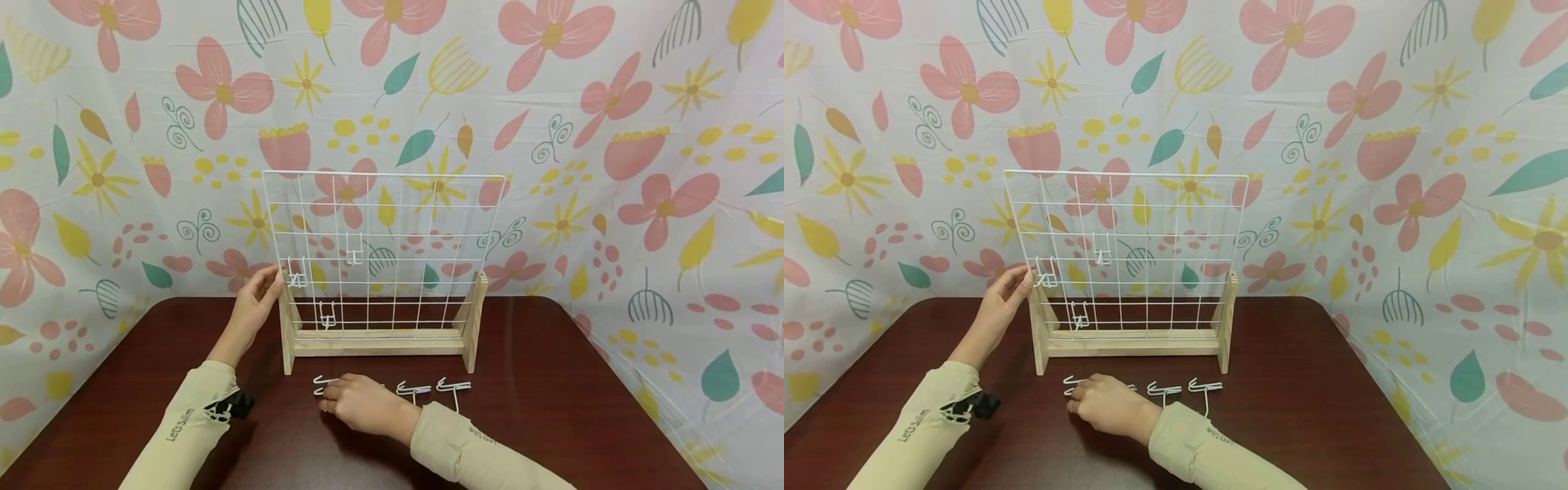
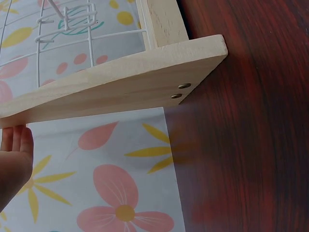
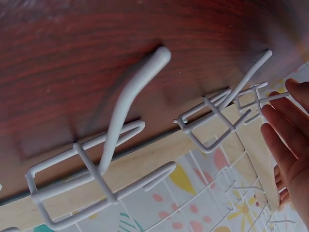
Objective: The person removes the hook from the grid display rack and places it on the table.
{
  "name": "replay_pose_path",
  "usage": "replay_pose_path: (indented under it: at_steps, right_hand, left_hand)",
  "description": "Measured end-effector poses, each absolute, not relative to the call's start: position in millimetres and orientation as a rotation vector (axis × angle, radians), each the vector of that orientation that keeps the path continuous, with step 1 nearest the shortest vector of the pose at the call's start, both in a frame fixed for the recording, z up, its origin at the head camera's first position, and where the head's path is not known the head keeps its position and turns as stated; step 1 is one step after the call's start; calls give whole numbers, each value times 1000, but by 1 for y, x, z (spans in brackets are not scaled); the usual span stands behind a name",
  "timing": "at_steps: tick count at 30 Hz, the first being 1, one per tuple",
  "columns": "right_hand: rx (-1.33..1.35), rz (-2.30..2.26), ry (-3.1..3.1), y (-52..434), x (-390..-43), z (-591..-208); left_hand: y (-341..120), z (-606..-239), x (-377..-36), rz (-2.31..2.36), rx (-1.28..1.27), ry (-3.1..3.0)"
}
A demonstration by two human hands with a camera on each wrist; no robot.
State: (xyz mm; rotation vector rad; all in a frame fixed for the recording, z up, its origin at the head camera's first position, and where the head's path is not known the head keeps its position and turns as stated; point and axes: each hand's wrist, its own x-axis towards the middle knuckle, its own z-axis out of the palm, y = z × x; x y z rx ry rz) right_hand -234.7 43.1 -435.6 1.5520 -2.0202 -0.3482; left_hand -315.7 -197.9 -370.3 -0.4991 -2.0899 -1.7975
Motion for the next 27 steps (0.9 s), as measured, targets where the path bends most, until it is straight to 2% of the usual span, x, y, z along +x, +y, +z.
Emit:
replay_pose_path:
  at_steps: [27]
  right_hand:
    - [1568, -508, -2109, 36, -228, -439]
  left_hand:
    - [-198, -372, -317, -1799, -459, -2125]
